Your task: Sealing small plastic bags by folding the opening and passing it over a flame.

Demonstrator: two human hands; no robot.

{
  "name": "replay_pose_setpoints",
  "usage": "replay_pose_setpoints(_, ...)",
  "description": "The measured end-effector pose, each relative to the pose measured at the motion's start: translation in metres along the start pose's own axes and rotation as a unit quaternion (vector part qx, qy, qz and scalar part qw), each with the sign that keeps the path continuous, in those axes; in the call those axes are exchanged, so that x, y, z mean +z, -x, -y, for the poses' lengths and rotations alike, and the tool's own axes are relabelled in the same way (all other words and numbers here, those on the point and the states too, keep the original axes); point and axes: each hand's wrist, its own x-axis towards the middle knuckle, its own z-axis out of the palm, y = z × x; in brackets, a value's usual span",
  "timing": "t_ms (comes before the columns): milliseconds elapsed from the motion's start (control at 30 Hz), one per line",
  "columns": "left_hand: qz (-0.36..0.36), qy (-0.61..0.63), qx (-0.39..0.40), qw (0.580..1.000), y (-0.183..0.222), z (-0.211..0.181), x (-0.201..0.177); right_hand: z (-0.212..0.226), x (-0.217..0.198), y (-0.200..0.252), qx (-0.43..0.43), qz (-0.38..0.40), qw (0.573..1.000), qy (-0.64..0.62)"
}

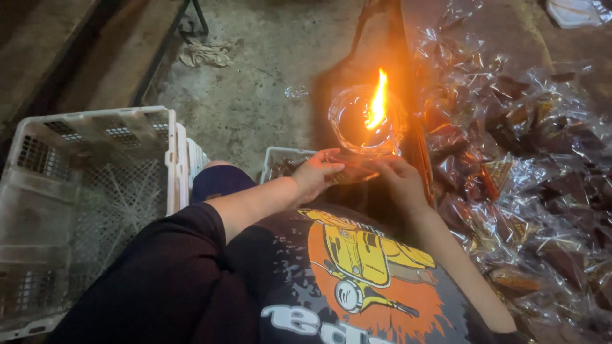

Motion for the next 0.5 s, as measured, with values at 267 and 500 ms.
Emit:
replay_pose_setpoints(267,0.033,-0.035,-0.078,0.996,0.062,-0.051,0.061,0.008,-0.004,0.014,0.013,0.115,0.991,0.069)
replay_pose_setpoints(500,0.012,-0.075,-0.05,0.996,0.014,-0.01,0.015,-0.002,-0.013,-0.007,0.021,0.044,0.989,0.139)
